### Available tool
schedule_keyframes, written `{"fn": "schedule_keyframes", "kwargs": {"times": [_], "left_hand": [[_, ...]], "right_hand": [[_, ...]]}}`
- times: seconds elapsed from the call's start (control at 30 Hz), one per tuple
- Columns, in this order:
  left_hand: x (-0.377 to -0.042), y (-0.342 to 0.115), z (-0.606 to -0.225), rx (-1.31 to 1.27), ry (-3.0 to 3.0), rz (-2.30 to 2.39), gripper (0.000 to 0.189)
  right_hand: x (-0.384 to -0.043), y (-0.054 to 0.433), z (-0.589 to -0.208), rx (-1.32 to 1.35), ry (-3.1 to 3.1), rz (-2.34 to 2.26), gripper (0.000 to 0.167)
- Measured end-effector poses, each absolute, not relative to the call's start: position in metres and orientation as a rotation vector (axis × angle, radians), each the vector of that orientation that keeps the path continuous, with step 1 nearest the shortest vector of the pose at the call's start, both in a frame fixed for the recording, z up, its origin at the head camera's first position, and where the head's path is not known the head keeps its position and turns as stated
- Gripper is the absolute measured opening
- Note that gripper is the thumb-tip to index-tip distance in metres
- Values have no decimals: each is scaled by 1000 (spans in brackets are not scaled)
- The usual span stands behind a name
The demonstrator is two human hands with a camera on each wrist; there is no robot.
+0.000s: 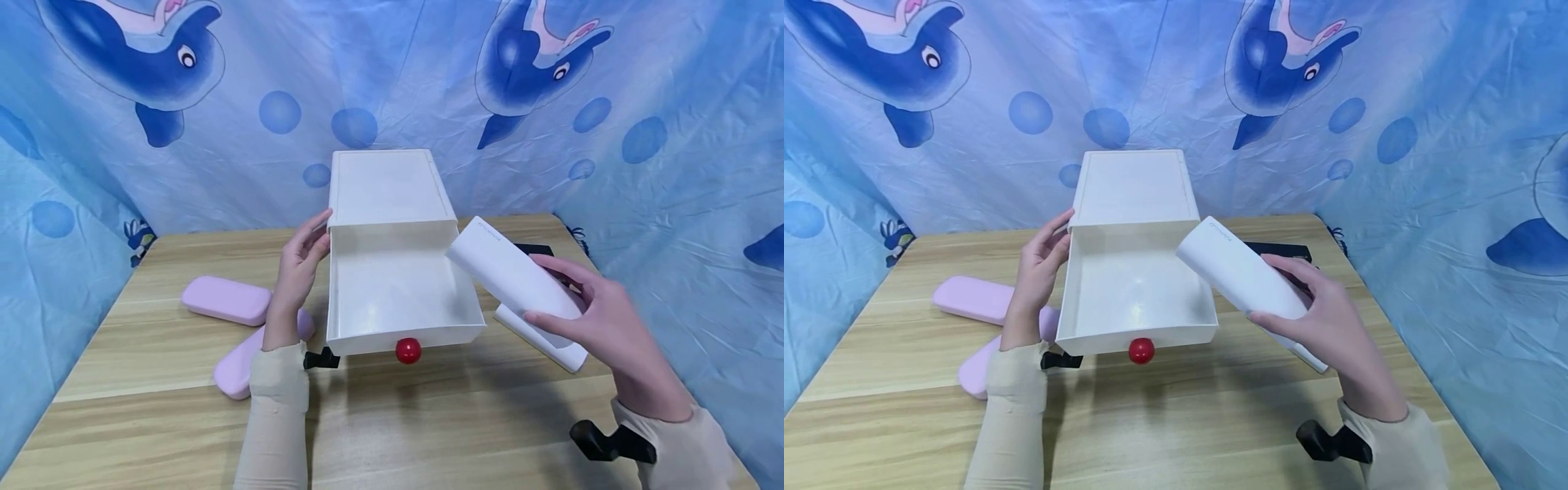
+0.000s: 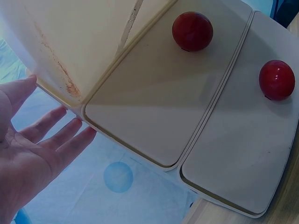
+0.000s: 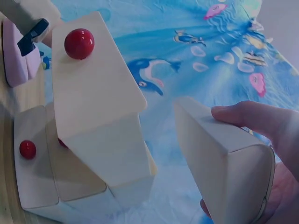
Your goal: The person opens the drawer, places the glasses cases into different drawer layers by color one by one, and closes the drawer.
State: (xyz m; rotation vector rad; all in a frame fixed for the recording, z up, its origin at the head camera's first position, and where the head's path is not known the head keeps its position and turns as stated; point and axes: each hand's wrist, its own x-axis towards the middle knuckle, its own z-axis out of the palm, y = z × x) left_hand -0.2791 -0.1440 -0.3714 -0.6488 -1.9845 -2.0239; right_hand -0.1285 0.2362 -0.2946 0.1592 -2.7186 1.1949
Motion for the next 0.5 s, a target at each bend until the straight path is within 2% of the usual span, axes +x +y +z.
{"fn": "schedule_keyframes", "kwargs": {"times": [0.5], "left_hand": [[-279,-143,-371,-652,-1980,-2036,44]], "right_hand": [[-153,203,-282,248,-2836,1217,64]]}}
